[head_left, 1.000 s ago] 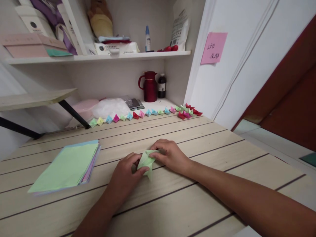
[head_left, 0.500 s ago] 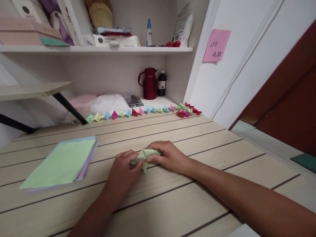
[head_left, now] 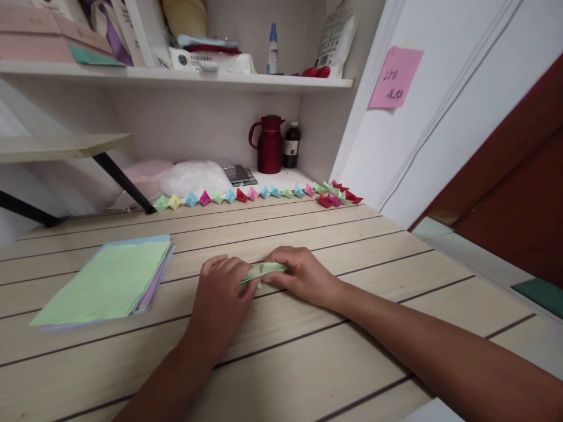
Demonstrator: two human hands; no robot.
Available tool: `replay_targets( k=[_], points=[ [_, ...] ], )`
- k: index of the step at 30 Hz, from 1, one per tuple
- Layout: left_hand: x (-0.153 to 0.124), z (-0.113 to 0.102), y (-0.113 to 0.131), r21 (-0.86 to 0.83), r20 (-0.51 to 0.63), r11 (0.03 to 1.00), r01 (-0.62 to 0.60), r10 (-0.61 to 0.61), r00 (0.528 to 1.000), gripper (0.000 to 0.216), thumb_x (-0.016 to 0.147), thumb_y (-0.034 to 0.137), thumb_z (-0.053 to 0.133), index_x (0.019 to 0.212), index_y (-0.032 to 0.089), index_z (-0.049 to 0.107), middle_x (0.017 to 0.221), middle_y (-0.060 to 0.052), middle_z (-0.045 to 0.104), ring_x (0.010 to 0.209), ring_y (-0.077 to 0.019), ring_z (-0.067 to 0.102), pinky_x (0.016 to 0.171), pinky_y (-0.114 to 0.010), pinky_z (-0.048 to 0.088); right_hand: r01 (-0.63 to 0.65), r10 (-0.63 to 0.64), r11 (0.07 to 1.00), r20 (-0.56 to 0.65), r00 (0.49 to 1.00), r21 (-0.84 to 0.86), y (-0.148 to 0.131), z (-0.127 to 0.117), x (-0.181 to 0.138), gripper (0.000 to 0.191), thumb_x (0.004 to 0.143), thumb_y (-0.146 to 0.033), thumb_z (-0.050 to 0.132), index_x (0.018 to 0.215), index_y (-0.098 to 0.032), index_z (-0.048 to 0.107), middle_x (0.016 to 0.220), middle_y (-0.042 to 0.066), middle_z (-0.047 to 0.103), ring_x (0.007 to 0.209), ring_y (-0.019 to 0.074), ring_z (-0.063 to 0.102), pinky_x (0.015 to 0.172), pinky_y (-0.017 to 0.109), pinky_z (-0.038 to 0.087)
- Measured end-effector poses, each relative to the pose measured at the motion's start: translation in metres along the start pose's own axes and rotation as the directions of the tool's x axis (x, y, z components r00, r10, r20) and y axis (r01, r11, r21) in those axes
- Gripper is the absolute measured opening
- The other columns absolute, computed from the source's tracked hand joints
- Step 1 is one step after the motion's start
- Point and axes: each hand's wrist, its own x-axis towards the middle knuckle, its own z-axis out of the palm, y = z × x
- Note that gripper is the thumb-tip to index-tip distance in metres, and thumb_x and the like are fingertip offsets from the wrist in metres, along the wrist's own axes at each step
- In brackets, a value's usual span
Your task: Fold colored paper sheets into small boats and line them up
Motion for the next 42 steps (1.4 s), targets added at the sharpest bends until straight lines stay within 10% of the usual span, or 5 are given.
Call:
replay_targets(
  k=[9, 19, 42],
  points=[
    [-0.001, 0.003, 0.001, 0.081, 0.118, 0.959, -0.271, 0.261, 0.958, 0.023, 0.084, 0.007, 0.045, 0.079, 0.021, 0.062, 0.079, 0.0, 0.065, 0.077, -0.0172, 0.059, 0.102, -0.048, 0.033, 0.259, -0.228, 0.913, 0.129, 0.965, -0.317, 0.008, 0.0, -0.002, 0.014, 0.08, -0.009, 0.061, 0.084, -0.022, 0.065, 0.099, 0.004, 0.068, 0.096, 0.0191, 0.057, 0.091, 0.037, 0.037],
    [-0.01, -0.016, -0.022, -0.193, 0.372, 0.971, -0.144, 0.208, 0.904, 0.037, 0.077, 0.023, 0.069, 0.112, 0.034, 0.067, 0.123, -0.002, 0.066, 0.112, -0.0233, 0.058, 0.093, -0.042, 0.044, 0.121, -0.062, 0.951, 0.21, 0.976, -0.284, 0.001, -0.017, -0.012, 0.016, 0.077, -0.012, 0.07, 0.09, -0.022, 0.07, 0.106, 0.005, 0.066, 0.098, 0.0201, 0.058, 0.09, 0.036, 0.04],
    [-0.004, -0.015, -0.008, -0.098, 0.463, 0.992, 0.078, -0.024, 0.886, 0.02, 0.076, 0.025, 0.069, 0.095, 0.028, 0.072, 0.088, -0.002, 0.065, 0.085, -0.0217, 0.06, 0.077, -0.037, 0.045, 0.018, 0.043, 0.936, 0.165, 0.985, -0.351, 0.007, -0.018, -0.013, 0.018, 0.08, -0.013, 0.066, 0.095, -0.023, 0.065, 0.105, 0.006, 0.063, 0.1, 0.0216, 0.055, 0.09, 0.038, 0.042]
  ],
)
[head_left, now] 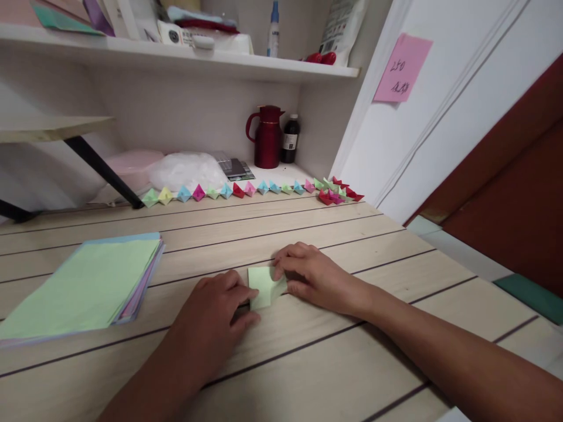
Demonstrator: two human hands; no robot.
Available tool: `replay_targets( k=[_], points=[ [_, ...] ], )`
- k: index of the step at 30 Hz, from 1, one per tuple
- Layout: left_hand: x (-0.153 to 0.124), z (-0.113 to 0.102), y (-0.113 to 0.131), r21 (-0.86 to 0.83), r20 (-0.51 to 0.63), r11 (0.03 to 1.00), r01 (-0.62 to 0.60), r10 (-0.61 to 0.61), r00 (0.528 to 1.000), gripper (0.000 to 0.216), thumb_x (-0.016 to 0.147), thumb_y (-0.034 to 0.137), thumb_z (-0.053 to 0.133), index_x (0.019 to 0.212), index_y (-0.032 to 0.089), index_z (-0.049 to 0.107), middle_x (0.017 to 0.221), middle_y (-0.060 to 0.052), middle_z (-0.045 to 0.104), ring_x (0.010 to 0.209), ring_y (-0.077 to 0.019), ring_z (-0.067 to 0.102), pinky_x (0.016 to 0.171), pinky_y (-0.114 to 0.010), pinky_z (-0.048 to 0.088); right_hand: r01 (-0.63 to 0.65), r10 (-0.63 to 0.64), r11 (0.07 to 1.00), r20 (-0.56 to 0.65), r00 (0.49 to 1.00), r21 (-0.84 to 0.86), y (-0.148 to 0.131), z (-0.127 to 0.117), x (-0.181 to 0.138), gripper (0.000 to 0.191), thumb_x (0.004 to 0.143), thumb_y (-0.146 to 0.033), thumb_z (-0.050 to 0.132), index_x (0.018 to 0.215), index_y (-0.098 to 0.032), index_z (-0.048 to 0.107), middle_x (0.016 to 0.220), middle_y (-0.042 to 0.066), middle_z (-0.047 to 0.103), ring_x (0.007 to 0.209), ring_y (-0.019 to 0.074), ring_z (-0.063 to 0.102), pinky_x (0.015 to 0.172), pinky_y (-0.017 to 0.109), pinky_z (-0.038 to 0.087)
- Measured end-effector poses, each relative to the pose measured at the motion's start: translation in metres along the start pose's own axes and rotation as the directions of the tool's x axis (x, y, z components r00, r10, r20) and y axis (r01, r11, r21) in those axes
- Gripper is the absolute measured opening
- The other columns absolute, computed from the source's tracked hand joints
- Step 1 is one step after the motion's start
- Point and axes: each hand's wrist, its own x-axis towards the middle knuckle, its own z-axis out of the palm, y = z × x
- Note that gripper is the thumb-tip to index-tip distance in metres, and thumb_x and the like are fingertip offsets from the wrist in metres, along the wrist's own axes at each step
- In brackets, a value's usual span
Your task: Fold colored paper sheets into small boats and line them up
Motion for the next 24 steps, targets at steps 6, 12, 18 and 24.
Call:
replay_targets(
  k=[6, 12, 18, 24],
  points=[
    [-0.002, 0.0, -0.005, -0.034, -0.039, 0.999, 0.009, -0.01, 0.999, 0.024, 0.077, 0.02, 0.065, 0.097, 0.029, 0.073, 0.104, -0.003, 0.063, 0.098, -0.0228, 0.058, 0.087, -0.041, 0.044, -0.024, 0.028, 0.991, -0.028, 0.999, 0.131, 0.004, 0.006, 0.007, 0.017, 0.085, -0.02, 0.064, 0.102, -0.022, 0.065, 0.1, 0.006, 0.06, 0.096, 0.0186, 0.055, 0.088, 0.032, 0.045],
    [-0.004, 0.0, -0.006, -0.017, -0.007, 0.997, 0.076, -0.076, 0.997, 0.024, 0.08, 0.022, 0.06, 0.099, 0.03, 0.071, 0.128, -0.005, 0.057, 0.119, -0.0273, 0.05, 0.099, -0.048, 0.039, -0.006, 0.016, 0.992, -0.072, 0.997, 0.13, 0.01, 0.016, 0.017, 0.005, 0.087, -0.024, 0.063, 0.089, -0.02, 0.063, 0.096, 0.005, 0.06, 0.093, 0.0185, 0.054, 0.086, 0.033, 0.044],
    [-0.005, -0.005, -0.003, 0.047, 0.017, 0.998, 0.037, -0.038, 0.999, 0.026, 0.083, 0.021, 0.056, 0.105, 0.027, 0.069, 0.128, -0.007, 0.059, 0.119, -0.0273, 0.052, 0.099, -0.048, 0.04, -0.04, 0.044, 0.997, -0.057, 0.997, 0.072, 0.007, 0.017, 0.021, 0.011, 0.087, -0.025, 0.062, 0.079, -0.019, 0.057, 0.095, 0.005, 0.062, 0.093, 0.0198, 0.053, 0.085, 0.036, 0.04],
    [-0.005, -0.006, 0.006, 0.08, 0.006, 0.994, 0.071, -0.072, 0.997, 0.04, 0.08, 0.02, 0.059, 0.12, 0.018, 0.059, 0.121, -0.01, 0.063, 0.112, -0.028, 0.055, 0.096, -0.047, 0.044, -0.071, 0.072, 0.997, -0.055, 0.996, 0.023, 0.006, 0.018, 0.02, 0.008, 0.086, -0.024, 0.062, 0.082, -0.019, 0.056, 0.097, 0.006, 0.06, 0.094, 0.0208, 0.051, 0.084, 0.036, 0.039]
  ],
)
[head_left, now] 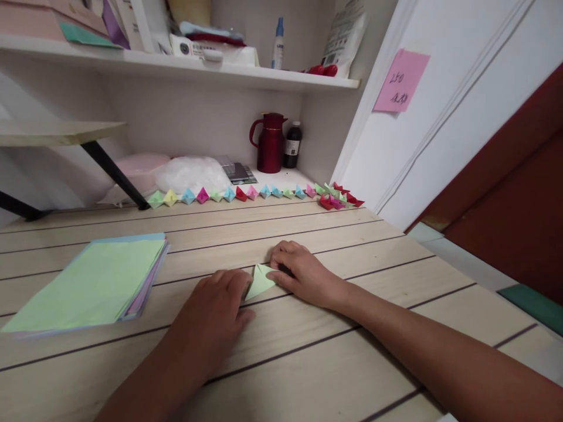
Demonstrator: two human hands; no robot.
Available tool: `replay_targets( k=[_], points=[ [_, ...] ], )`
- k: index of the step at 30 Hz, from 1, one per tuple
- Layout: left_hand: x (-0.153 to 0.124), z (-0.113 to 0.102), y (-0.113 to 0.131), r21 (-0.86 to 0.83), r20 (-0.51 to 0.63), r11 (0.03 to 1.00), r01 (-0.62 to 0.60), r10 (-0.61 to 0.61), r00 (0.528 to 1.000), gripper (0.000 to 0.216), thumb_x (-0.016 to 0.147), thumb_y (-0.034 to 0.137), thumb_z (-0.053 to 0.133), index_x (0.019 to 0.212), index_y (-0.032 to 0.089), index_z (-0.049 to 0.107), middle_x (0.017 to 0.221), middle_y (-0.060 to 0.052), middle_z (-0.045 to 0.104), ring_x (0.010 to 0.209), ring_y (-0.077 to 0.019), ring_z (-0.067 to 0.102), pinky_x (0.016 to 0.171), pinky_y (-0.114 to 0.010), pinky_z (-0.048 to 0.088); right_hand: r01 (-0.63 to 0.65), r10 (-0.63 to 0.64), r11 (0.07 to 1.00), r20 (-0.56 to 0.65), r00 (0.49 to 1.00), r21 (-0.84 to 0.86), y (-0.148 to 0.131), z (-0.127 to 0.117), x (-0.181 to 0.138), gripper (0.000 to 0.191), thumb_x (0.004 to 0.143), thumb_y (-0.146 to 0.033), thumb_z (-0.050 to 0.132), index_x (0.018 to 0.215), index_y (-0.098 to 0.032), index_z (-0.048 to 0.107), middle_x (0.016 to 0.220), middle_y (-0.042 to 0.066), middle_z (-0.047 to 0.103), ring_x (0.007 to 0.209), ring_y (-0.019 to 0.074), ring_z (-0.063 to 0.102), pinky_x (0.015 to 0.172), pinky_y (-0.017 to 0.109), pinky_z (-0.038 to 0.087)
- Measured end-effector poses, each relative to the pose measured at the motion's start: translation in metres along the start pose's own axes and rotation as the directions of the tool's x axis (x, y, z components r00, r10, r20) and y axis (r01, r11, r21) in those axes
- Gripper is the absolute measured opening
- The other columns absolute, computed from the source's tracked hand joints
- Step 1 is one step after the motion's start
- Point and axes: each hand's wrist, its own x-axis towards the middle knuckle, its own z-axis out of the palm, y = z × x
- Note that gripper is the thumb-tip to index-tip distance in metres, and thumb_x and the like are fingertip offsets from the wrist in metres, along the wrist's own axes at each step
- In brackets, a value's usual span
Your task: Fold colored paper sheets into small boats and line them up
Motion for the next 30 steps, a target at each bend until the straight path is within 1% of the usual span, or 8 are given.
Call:
replay_targets(
  k=[4, 8, 12, 14, 20, 23, 26, 30],
  points=[
    [-0.001, 0.005, 0.003, 0.039, 0.032, 0.998, -0.05, 0.049, 0.998, 0.066, 0.079, 0.015, 0.058, 0.142, 0.027, 0.04, 0.14, -0.008, 0.051, 0.125, -0.0282, 0.048, 0.103, -0.05, 0.039, 0.014, -0.014, 1.0, -0.011, 1.0, -0.01, 0.003, 0.003, 0.0, 0.009, 0.084, -0.024, 0.063, 0.086, -0.019, 0.056, 0.099, 0.007, 0.058, 0.095, 0.0213, 0.051, 0.085, 0.037, 0.04],
    [-0.002, 0.008, 0.004, 0.174, 0.117, 0.982, -0.08, 0.06, 0.991, 0.053, 0.085, 0.02, 0.051, 0.136, 0.031, 0.05, 0.142, -0.009, 0.051, 0.128, -0.032, 0.046, 0.102, -0.054, 0.038, 0.012, -0.011, 0.999, -0.031, 0.999, 0.032, 0.001, 0.002, 0.0, 0.013, 0.082, -0.021, 0.065, 0.094, -0.02, 0.059, 0.101, 0.006, 0.058, 0.097, 0.0213, 0.051, 0.088, 0.038, 0.041],
    [-0.003, 0.008, 0.004, 0.209, 0.122, 0.973, -0.094, 0.07, 0.99, 0.049, 0.086, 0.022, 0.049, 0.134, 0.03, 0.052, 0.141, -0.01, 0.051, 0.127, -0.0324, 0.047, 0.101, -0.055, 0.04, -0.031, 0.04, 0.992, -0.072, 0.997, 0.123, 0.005, -0.004, -0.002, 0.038, 0.079, -0.012, 0.064, 0.115, -0.025, 0.058, 0.11, 0.006, 0.055, 0.1, 0.0195, 0.054, 0.09, 0.036, 0.044],
    [-0.003, 0.008, 0.004, 0.198, 0.116, 0.976, -0.094, 0.072, 0.991, 0.049, 0.085, 0.022, 0.05, 0.133, 0.03, 0.053, 0.14, -0.01, 0.052, 0.127, -0.0325, 0.048, 0.1, -0.055, 0.04, -0.072, 0.085, 0.988, -0.098, 0.992, 0.139, 0.01, -0.007, -0.003, 0.044, 0.079, -0.008, 0.062, 0.118, -0.026, 0.058, 0.111, 0.006, 0.055, 0.094, 0.0176, 0.056, 0.086, 0.034, 0.046],
    [-0.002, 0.007, 0.005, 0.172, 0.134, 0.982, -0.074, 0.051, 0.99, 0.049, 0.083, 0.022, 0.052, 0.13, 0.03, 0.056, 0.141, -0.011, 0.051, 0.128, -0.0335, 0.047, 0.099, -0.056, 0.04, -0.132, 0.172, 0.956, -0.133, 0.976, 0.262, 0.008, -0.012, -0.003, 0.021, 0.087, -0.018, 0.057, 0.105, -0.022, 0.067, 0.096, 0.004, 0.065, 0.086, 0.017, 0.06, 0.078, 0.03, 0.047],
    [-0.003, 0.005, 0.007, 0.177, 0.144, 0.982, -0.064, 0.038, 0.989, 0.049, 0.084, 0.021, 0.05, 0.131, 0.029, 0.056, 0.142, -0.01, 0.05, 0.128, -0.032, 0.047, 0.1, -0.055, 0.039, -0.128, 0.153, 0.913, -0.034, 0.988, 0.388, 0.001, -0.017, -0.003, 0.023, 0.093, -0.026, 0.049, 0.105, -0.02, 0.068, 0.099, 0.005, 0.067, 0.093, 0.0177, 0.06, 0.084, 0.031, 0.046],
    [-0.004, 0.003, 0.009, 0.17, 0.147, 0.984, -0.05, 0.025, 0.989, 0.048, 0.083, 0.021, 0.051, 0.13, 0.028, 0.057, 0.143, -0.01, 0.05, 0.128, -0.0319, 0.047, 0.1, -0.054, 0.039, -0.152, 0.106, 0.87, 0.123, 0.987, 0.469, 0.001, -0.029, -0.007, 0.026, 0.092, -0.021, 0.049, 0.113, -0.021, 0.064, 0.109, 0.005, 0.065, 0.098, 0.0173, 0.059, 0.086, 0.031, 0.045],
    [-0.005, 0.004, 0.008, 0.138, 0.098, 0.988, -0.074, 0.061, 0.993, 0.046, 0.082, 0.021, 0.053, 0.127, 0.028, 0.06, 0.14, -0.011, 0.053, 0.124, -0.0337, 0.05, 0.098, -0.056, 0.042, -0.136, 0.043, 0.912, 0.24, 0.97, 0.386, 0.003, -0.038, -0.011, 0.044, 0.079, -0.017, 0.066, 0.122, -0.025, 0.059, 0.114, 0.005, 0.06, 0.094, 0.0174, 0.057, 0.078, 0.029, 0.046]
  ],
)
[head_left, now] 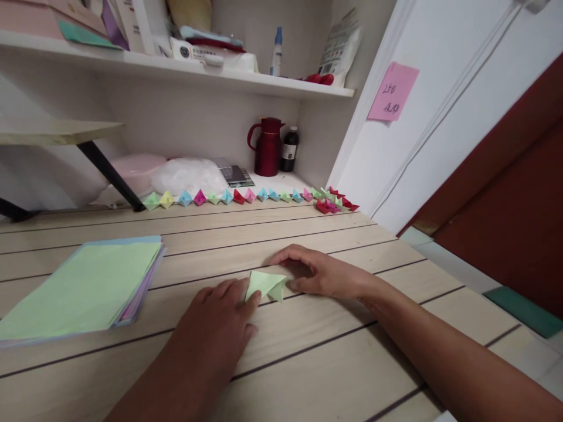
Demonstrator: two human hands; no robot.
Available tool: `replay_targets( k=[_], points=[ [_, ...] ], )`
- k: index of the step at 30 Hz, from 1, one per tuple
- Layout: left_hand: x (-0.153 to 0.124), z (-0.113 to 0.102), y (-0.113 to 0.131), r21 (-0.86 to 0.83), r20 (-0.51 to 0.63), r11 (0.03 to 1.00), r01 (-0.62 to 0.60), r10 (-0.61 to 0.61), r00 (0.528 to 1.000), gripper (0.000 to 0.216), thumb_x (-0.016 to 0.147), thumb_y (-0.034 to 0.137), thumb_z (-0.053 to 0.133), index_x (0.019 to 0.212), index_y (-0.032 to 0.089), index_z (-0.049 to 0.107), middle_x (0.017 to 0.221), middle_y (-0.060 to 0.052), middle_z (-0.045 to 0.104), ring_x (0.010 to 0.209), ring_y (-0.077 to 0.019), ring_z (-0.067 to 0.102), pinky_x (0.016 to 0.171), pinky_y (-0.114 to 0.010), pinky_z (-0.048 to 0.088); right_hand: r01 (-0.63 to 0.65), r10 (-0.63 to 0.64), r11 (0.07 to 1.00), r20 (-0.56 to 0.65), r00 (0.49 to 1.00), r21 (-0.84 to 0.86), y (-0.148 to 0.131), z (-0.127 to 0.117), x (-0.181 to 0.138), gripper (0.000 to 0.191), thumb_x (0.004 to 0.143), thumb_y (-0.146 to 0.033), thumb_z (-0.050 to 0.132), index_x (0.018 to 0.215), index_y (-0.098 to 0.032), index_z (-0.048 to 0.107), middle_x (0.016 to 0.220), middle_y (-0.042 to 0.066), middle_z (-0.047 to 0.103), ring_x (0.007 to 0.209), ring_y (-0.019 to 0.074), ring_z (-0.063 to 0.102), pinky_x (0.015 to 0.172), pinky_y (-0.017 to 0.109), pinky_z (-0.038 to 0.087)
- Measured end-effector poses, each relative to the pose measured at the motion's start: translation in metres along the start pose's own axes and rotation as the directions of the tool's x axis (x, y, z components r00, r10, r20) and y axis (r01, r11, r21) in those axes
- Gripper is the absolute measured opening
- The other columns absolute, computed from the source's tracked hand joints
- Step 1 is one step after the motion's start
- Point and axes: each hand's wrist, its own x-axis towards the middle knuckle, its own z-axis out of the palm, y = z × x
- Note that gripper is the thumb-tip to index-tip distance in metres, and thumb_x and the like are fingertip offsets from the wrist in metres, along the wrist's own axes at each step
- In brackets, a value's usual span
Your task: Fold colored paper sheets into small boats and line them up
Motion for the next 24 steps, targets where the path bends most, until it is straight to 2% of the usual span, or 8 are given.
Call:
replay_targets(
  k=[2, 5, 8, 12, 16, 18, 24],
  points=[
    [0.0, 0.002, -0.001, -0.006, -0.023, 1.0, -0.01, 0.01, 1.0, 0.045, 0.081, 0.019, 0.056, 0.125, 0.027, 0.061, 0.137, -0.012, 0.055, 0.122, -0.0345, 0.052, 0.096, -0.056, 0.043, -0.001, -0.005, 0.995, -0.057, 0.998, -0.102, -0.001, 0.005, 0.003, 0.041, 0.076, -0.021, 0.072, 0.116, -0.024, 0.062, 0.108, 0.004, 0.061, 0.092, 0.0178, 0.056, 0.078, 0.03, 0.046],
    [-0.001, 0.004, -0.002, -0.019, -0.047, 1.0, -0.015, 0.014, 0.999, 0.044, 0.079, 0.018, 0.058, 0.122, 0.027, 0.064, 0.13, -0.012, 0.06, 0.118, -0.0346, 0.054, 0.093, -0.054, 0.045, -0.057, 0.002, 0.965, -0.21, 0.978, -0.255, -0.001, 0.021, 0.014, 0.023, 0.08, -0.023, 0.069, 0.103, -0.022, 0.067, 0.092, 0.004, 0.061, 0.086, 0.0176, 0.055, 0.079, 0.031, 0.043],
    [-0.001, 0.002, -0.001, -0.039, -0.08, 0.999, -0.029, 0.026, 0.997, 0.041, 0.08, 0.018, 0.058, 0.118, 0.027, 0.065, 0.126, -0.011, 0.062, 0.112, -0.0334, 0.057, 0.09, -0.052, 0.046, -0.108, 0.017, 0.939, -0.269, 0.963, -0.326, 0.002, 0.031, 0.023, 0.025, 0.078, -0.025, 0.071, 0.102, -0.021, 0.066, 0.086, 0.003, 0.06, 0.084, 0.0182, 0.053, 0.078, 0.032, 0.042],
    [0.003, -0.001, 0.0, -0.124, -0.104, 0.992, 0.018, -0.031, 0.994, 0.026, 0.088, 0.024, 0.05, 0.105, 0.023, 0.069, 0.113, -0.009, 0.067, 0.105, -0.0291, 0.059, 0.089, -0.047, 0.045, -0.116, 0.037, 0.938, -0.238, 0.971, -0.327, 0.004, 0.032, 0.023, 0.029, 0.076, -0.027, 0.073, 0.104, -0.023, 0.066, 0.088, 0.003, 0.058, 0.084, 0.0181, 0.053, 0.076, 0.032, 0.041],
    [0.01, 0.006, 0.0, -0.203, -0.233, 0.974, 0.102, -0.15, 0.961, 0.041, 0.087, 0.029, 0.054, 0.127, 0.02, 0.054, 0.122, -0.009, 0.063, 0.111, -0.0272, 0.054, 0.093, -0.044, 0.042, -0.087, 0.009, 0.932, -0.218, 0.976, -0.351, 0.002, 0.033, 0.02, 0.036, 0.076, -0.033, 0.074, 0.111, -0.027, 0.064, 0.092, 0.003, 0.057, 0.092, 0.0206, 0.051, 0.082, 0.035, 0.039],
    [0.013, 0.011, 0.0, -0.201, -0.251, 0.97, 0.136, -0.186, 0.95, 0.047, 0.083, 0.031, 0.059, 0.128, 0.021, 0.051, 0.125, -0.009, 0.06, 0.114, -0.028, 0.052, 0.094, -0.044, 0.04, -0.077, 0.002, 0.931, -0.206, 0.979, -0.358, 0.001, 0.036, 0.02, 0.039, 0.076, -0.036, 0.075, 0.113, -0.029, 0.063, 0.094, 0.003, 0.057, 0.094, 0.0217, 0.051, 0.083, 0.037, 0.038],
    [0.017, 0.017, -0.001, -0.272, -0.231, 0.945, 0.183, -0.249, 0.941, 0.021, 0.077, 0.031, 0.064, 0.096, 0.023, 0.061, 0.118, -0.005, 0.061, 0.111, -0.0277, 0.052, 0.09, -0.045, 0.039, -0.053, -0.023, 0.932, -0.204, 0.979, -0.359, 0.003, 0.039, 0.019, 0.044, 0.073, -0.045, 0.076, 0.112, -0.028, 0.065, 0.096, 0.005, 0.059, 0.095, 0.023, 0.05, 0.084, 0.038, 0.037]
  ],
)
